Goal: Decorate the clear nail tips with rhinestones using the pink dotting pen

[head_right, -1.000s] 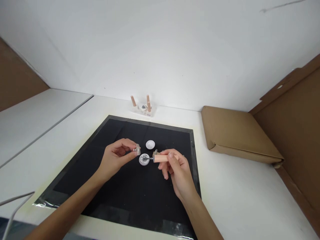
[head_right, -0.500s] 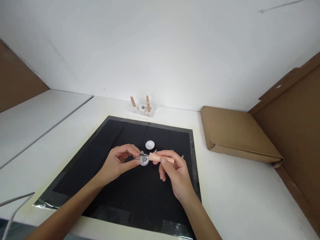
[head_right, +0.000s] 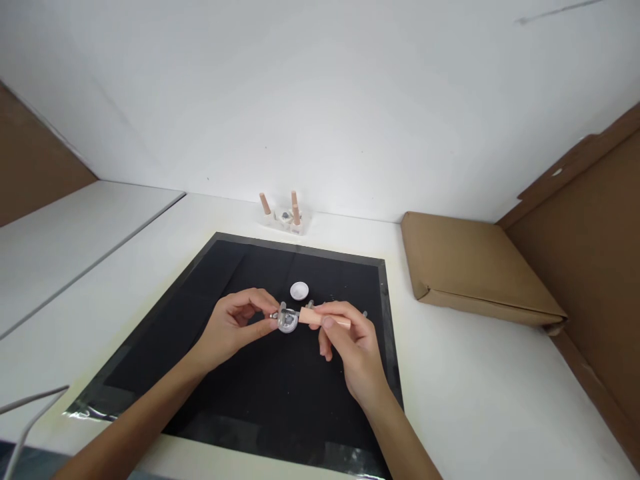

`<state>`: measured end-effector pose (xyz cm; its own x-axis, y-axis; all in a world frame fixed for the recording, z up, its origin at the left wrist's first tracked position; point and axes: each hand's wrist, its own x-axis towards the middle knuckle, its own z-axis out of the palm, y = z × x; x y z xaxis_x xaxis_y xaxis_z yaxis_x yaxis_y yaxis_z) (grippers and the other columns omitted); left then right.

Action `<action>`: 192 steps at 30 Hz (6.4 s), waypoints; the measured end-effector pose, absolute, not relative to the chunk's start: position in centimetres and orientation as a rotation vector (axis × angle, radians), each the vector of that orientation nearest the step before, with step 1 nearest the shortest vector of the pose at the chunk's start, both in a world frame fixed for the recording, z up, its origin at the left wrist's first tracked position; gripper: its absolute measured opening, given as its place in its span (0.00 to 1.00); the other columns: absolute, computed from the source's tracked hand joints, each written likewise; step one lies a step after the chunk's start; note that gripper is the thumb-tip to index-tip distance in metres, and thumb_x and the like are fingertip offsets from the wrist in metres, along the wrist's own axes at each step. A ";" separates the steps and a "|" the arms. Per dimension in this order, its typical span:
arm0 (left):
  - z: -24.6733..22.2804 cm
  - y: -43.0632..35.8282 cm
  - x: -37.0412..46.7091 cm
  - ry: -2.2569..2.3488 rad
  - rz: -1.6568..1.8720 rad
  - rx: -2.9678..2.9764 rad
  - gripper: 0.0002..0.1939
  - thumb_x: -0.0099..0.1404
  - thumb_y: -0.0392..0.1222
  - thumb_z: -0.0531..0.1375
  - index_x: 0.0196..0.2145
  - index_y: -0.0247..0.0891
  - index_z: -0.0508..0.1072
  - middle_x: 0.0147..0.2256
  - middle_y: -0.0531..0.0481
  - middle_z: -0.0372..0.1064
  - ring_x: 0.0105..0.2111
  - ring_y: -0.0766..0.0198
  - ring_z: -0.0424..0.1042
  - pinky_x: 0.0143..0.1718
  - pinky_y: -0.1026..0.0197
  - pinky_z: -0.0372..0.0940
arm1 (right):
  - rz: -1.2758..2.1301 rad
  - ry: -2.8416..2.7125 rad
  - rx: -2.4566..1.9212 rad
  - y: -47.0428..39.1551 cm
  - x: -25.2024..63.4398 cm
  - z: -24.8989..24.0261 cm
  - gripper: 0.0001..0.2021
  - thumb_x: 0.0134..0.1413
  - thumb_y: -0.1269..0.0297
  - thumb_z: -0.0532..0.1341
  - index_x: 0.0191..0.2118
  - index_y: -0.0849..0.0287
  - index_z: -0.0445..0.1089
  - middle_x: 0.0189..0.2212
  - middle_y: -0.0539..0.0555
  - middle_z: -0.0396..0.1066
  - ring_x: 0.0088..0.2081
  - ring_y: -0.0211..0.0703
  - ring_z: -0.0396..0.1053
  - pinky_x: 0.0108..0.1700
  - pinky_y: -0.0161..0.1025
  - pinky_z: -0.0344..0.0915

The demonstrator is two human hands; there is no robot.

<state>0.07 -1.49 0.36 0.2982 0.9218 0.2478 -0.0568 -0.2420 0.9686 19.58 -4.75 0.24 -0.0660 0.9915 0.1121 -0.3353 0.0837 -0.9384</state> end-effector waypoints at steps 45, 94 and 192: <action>0.6 -0.3 0.2 1.197 1.220 1.036 0.11 0.46 0.40 0.69 0.25 0.34 0.73 0.24 0.54 0.69 0.25 0.70 0.65 0.27 0.67 0.60 | 0.965 -1.578 -1.263 -4.3 18.6 -0.8 0.06 0.55 0.69 0.57 0.33 0.57 0.71 0.27 0.52 0.76 0.32 0.45 0.71 0.36 0.39 0.63; 0.1 -0.2 0.2 1.210 1.133 1.062 0.10 0.48 0.41 0.68 0.26 0.35 0.72 0.24 0.54 0.68 0.25 0.69 0.64 0.27 0.67 0.58 | 0.729 -1.668 -1.254 -4.6 18.3 -0.4 0.07 0.54 0.70 0.55 0.33 0.59 0.71 0.26 0.52 0.72 0.27 0.39 0.67 0.29 0.34 0.61; 0.4 -1.3 0.3 0.960 0.997 1.322 0.06 0.50 0.36 0.67 0.27 0.33 0.76 0.24 0.52 0.70 0.24 0.69 0.64 0.29 0.66 0.59 | 1.366 -0.866 -0.772 -5.0 19.2 1.1 0.06 0.50 0.62 0.65 0.35 0.52 0.69 0.21 0.43 0.60 0.16 0.27 0.57 0.15 0.24 0.53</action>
<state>0.31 -1.33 0.42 0.3012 0.9535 0.0083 -0.0278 0.0001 0.9996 19.22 -5.04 1.10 0.0067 0.9975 0.0709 -0.4895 0.0651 -0.8696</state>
